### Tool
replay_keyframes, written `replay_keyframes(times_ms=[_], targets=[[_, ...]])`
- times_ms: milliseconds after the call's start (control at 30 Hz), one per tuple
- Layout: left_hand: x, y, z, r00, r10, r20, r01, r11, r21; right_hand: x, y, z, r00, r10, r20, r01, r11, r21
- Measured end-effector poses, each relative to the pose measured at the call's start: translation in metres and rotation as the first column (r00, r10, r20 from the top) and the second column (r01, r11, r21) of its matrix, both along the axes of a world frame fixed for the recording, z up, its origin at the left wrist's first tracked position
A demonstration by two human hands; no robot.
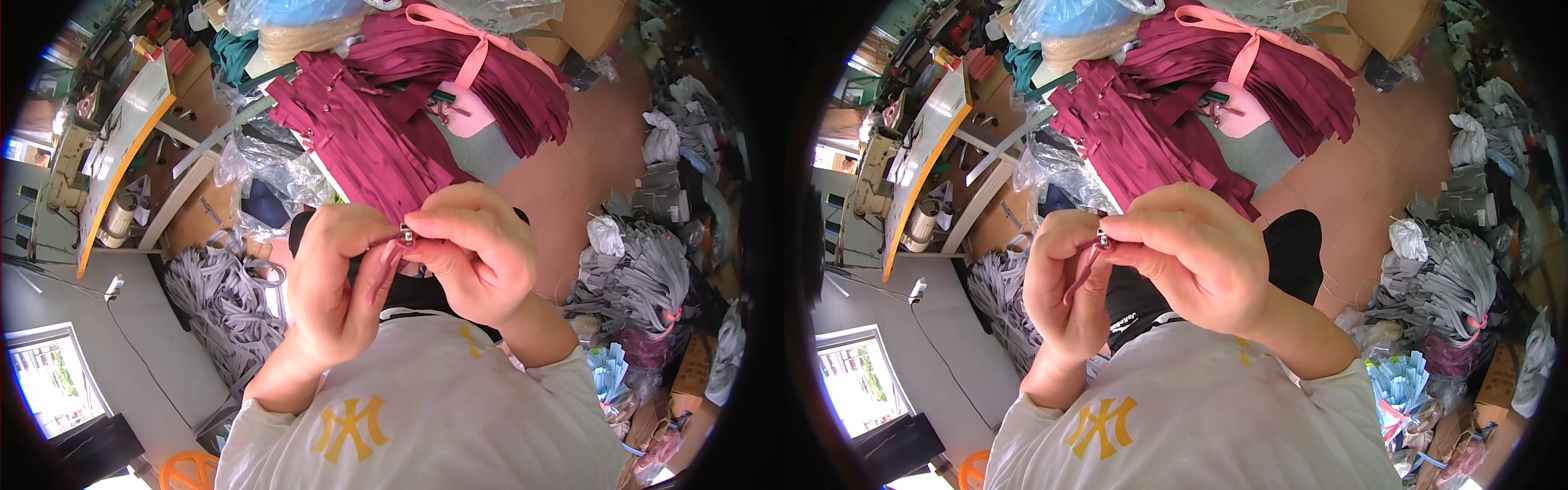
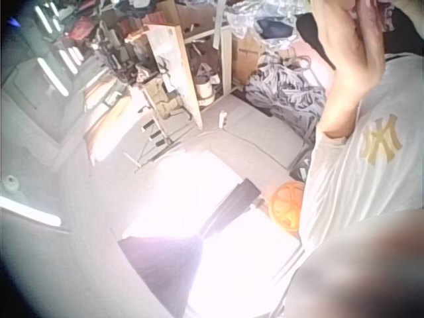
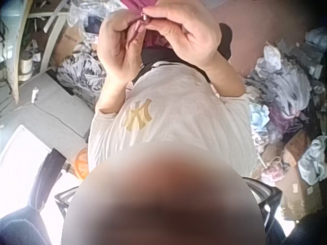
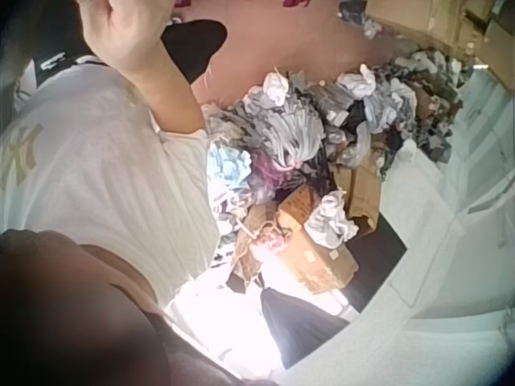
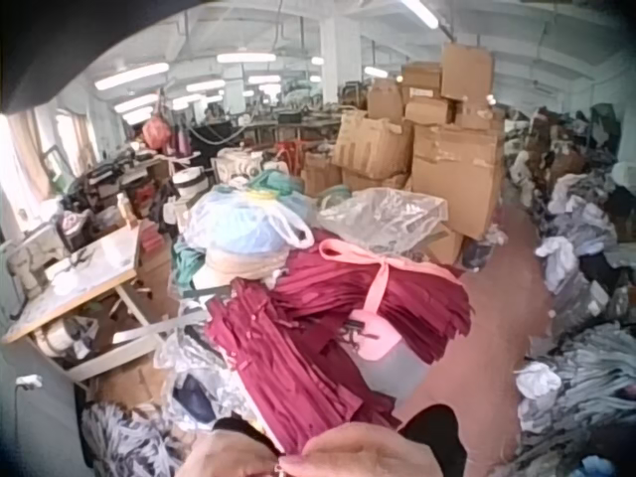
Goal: The recorder is manually installing metal sliders onto lengths of maroon zipper tape.
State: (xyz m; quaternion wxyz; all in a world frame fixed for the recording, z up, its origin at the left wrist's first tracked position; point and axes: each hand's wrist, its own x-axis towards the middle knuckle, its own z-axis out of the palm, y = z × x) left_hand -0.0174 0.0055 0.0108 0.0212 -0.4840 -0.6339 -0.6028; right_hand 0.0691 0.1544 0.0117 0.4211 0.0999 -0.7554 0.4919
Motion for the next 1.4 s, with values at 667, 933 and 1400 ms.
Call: replay_keyframes(times_ms=[667, 933, 1400], targets=[[0.006, -0.002, -0.002, 0.999, -0.029, -0.042, 0.032, 0.998, 0.059, -0.002, 0.0, -0.001, 0.995, -0.058, -0.082, 0.067, 0.99, 0.121], [0.01, -0.006, -0.003, 0.996, -0.031, 0.078, 0.029, 0.999, 0.022, -0.002, -0.003, 0.002, 0.99, -0.127, -0.056, 0.133, 0.984, 0.115], [0.021, 0.004, 0.003, 0.744, -0.149, 0.651, 0.113, 0.989, 0.098, 0.002, 0.008, 0.0, 0.877, 0.466, 0.118, -0.285, 0.702, -0.652]])
